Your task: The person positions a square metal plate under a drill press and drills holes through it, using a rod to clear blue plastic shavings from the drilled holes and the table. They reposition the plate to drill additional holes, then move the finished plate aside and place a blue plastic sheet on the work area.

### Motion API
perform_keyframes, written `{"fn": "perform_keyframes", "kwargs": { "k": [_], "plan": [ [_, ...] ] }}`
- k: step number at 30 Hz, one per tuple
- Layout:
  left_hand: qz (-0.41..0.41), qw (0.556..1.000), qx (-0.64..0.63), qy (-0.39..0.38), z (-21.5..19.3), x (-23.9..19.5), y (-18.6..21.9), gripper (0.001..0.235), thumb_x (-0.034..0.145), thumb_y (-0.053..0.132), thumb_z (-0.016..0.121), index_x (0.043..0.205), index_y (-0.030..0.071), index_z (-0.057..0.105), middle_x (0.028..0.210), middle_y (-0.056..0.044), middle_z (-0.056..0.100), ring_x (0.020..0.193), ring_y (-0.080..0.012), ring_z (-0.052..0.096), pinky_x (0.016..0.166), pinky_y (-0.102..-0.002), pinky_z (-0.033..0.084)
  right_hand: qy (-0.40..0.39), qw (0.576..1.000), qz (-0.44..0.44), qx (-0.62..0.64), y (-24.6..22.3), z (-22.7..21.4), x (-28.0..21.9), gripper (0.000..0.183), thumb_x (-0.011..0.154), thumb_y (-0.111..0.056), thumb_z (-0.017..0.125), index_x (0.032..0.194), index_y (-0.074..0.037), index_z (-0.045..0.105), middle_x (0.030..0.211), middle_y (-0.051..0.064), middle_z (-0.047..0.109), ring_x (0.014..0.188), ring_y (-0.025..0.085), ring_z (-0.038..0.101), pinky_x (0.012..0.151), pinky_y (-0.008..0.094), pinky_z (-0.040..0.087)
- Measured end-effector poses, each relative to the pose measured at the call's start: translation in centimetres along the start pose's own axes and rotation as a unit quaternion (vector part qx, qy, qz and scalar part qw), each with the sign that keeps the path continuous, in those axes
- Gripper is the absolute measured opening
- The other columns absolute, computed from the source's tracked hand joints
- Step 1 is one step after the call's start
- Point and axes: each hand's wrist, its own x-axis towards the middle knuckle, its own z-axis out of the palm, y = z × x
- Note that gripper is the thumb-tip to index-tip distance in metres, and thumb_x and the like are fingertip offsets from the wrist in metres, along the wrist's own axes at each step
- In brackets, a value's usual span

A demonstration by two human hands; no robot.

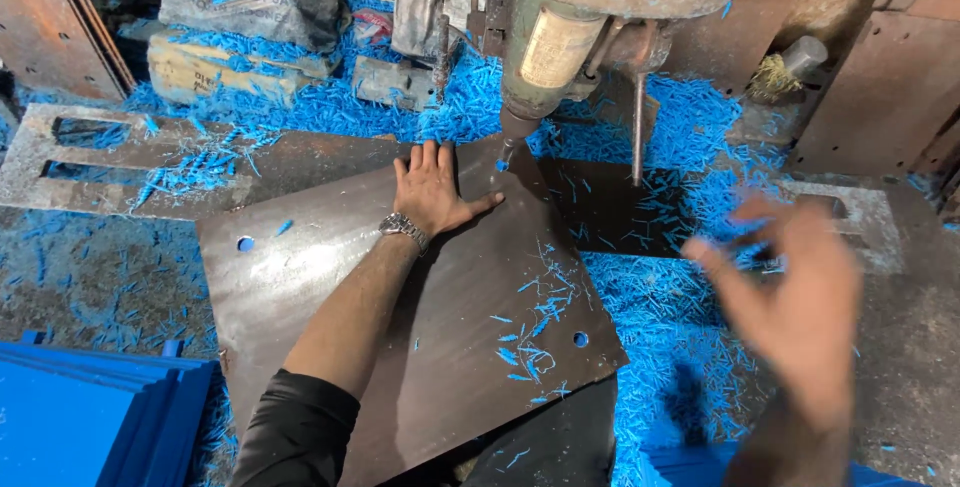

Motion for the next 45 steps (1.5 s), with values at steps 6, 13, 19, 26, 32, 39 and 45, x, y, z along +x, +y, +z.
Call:
{"fn": "perform_keyframes", "kwargs": {
  "k": [6, 13, 19, 26, 32, 39, 45],
  "plan": [
    [-0.014, 0.999, -0.014, -0.035, 0.0, 0.0, 0.1, 0.128, 0.072, 0.097, 0.053, 0.147, -0.006, 0.04, 0.144, -0.026, 0.042, 0.132, -0.0435, 0.041, 0.106, -0.068, 0.031, 0.183, 0.979, -0.082, 0.036, 4.3, -3.6, 9.9, 0.02, 0.141, -0.005, 0.068, 0.142, 0.014, 0.063, 0.116, 0.02, 0.061, 0.089, 0.026, 0.056, 0.071, 0.033, 0.042],
    [-0.04, 0.998, -0.048, 0.014, -1.8, -0.8, 0.8, 0.108, 0.064, 0.09, 0.068, 0.133, 0.008, 0.051, 0.122, -0.008, 0.05, 0.121, -0.0283, 0.048, 0.104, -0.055, 0.034, 0.252, 0.95, -0.149, -0.111, 3.7, -2.8, 15.2, 0.026, 0.141, -0.011, 0.07, 0.132, 0.013, 0.077, 0.11, 0.02, 0.074, 0.083, 0.028, 0.066, 0.068, 0.035, 0.052],
    [-0.01, 0.999, -0.011, -0.03, 0.1, 0.0, -0.2, 0.129, 0.072, 0.098, 0.052, 0.148, -0.006, 0.039, 0.145, -0.026, 0.043, 0.132, -0.0429, 0.041, 0.105, -0.066, 0.03, 0.232, 0.961, -0.112, -0.101, 1.2, -2.4, 11.4, 0.022, 0.136, -0.002, 0.075, 0.121, 0.013, 0.071, 0.092, 0.022, 0.067, 0.068, 0.033, 0.057, 0.069, 0.046, 0.05],
    [-0.017, 0.999, -0.013, -0.048, -0.6, 0.0, 0.1, 0.129, 0.073, 0.096, 0.055, 0.15, -0.006, 0.037, 0.15, -0.027, 0.04, 0.137, -0.0435, 0.039, 0.108, -0.066, 0.029, 0.083, 0.996, 0.019, 0.024, -3.0, -2.8, 5.9, 0.029, 0.107, 0.001, 0.068, 0.13, 0.014, 0.079, 0.09, 0.021, 0.075, 0.049, 0.018, 0.048, 0.042, 0.03, 0.036],
    [-0.018, 0.997, -0.004, -0.076, -0.7, 0.3, 0.0, 0.13, 0.073, 0.097, 0.051, 0.152, -0.004, 0.034, 0.15, -0.026, 0.038, 0.139, -0.0435, 0.036, 0.11, -0.067, 0.026, -0.024, 0.993, 0.115, 0.014, -3.1, -1.7, 5.0, 0.028, 0.105, -0.016, 0.067, 0.121, 0.004, 0.077, 0.056, 0.015, 0.061, 0.036, 0.021, 0.045, 0.032, 0.035, 0.03],
    [-0.013, 0.997, -0.003, -0.073, -0.7, 0.1, -0.1, 0.129, 0.074, 0.097, 0.05, 0.151, -0.005, 0.036, 0.148, -0.026, 0.04, 0.136, -0.0432, 0.038, 0.108, -0.066, 0.028, -0.064, 0.981, 0.184, -0.007, -3.3, -0.6, 4.2, 0.024, 0.1, -0.023, 0.063, 0.113, -0.009, 0.078, 0.053, 0.018, 0.06, 0.041, 0.033, 0.052, 0.045, 0.044, 0.041],
    [-0.008, 0.999, -0.01, -0.051, -0.8, 0.0, 0.0, 0.126, 0.075, 0.096, 0.053, 0.149, -0.005, 0.039, 0.141, -0.025, 0.044, 0.128, -0.0411, 0.043, 0.103, -0.062, 0.032, -0.043, 0.988, 0.148, 0.021, -0.9, 3.9, 2.2, 0.021, 0.104, -0.017, 0.059, 0.115, -0.004, 0.071, 0.058, 0.008, 0.063, 0.039, 0.024, 0.051, 0.039, 0.039, 0.036]
  ]
}}
